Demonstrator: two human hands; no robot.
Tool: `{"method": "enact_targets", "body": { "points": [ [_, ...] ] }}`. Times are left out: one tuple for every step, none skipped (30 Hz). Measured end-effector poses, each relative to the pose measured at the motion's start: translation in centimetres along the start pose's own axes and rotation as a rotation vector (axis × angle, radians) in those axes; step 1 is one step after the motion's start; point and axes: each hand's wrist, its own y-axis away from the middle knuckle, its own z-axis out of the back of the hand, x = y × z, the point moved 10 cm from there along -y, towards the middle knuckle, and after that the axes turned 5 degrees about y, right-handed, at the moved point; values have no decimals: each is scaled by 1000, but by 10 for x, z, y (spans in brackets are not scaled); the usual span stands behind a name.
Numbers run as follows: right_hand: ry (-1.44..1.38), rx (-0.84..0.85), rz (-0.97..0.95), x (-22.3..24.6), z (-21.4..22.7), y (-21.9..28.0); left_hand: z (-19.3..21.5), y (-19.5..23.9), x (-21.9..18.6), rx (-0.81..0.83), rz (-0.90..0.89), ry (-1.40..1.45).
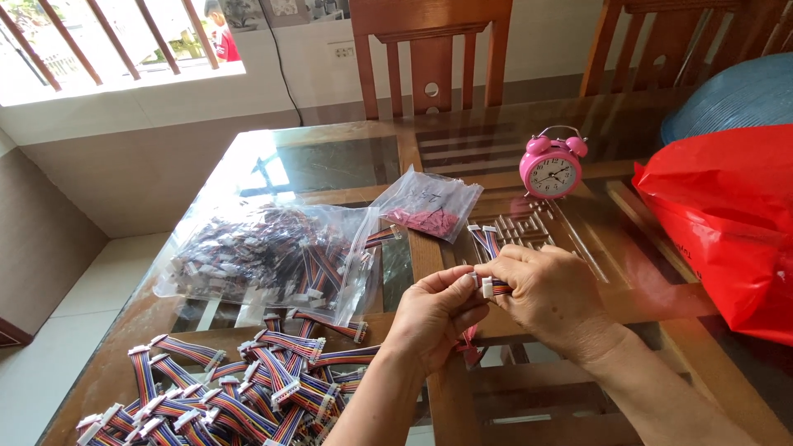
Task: Manually assembling small electronic wire harnesses by attaching pink plastic connectors to the ends.
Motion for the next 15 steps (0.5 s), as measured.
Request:
{"method": "enact_targets", "body": {
  "points": [
    [0, 0, 0, -3, -3, 1, 0, 0, 1, 0, 0, 0],
    [-127, -22, 4, -5, -3, 0, -1, 0, 1, 5, -1, 8],
    [-253, -45, 8, -7, -4, -1, -2, 1, 1, 11, -2, 15],
    [-253, -47, 10, -5, -3, -2, -2, 1, 0, 11, -4, 15],
    [-275, -27, -46, -8, -4, -2, -2, 2, 0, 13, -2, 24],
    [-295, -6, -105, -12, -6, -1, -3, 2, 1, 15, 4, 34],
    [-294, -6, -105, -11, -4, -3, -3, 2, 1, 16, 5, 33],
    [-301, -1, -135, -12, -3, -3, -3, 1, 1, 18, 10, 25],
    [-309, 4, -165, -14, -2, -3, -3, 1, 2, 19, 15, 16],
    [-310, 4, -164, -14, -3, -3, -3, 1, 2, 18, 14, 16],
    [-322, 31, -211, -18, -7, -1, -3, 1, 3, 18, 18, 19],
    [-335, 57, -256, -22, -11, 0, -3, 1, 4, 18, 20, 22],
    [-336, 57, -254, -20, -8, -2, -4, 3, 2, 17, 18, 23],
    [-392, 84, -275, -20, -8, -2, -5, 5, 1, 11, 18, 25],
    [-449, 110, -295, -20, -9, -3, -6, 6, -1, 6, 18, 28]
  ]
}}
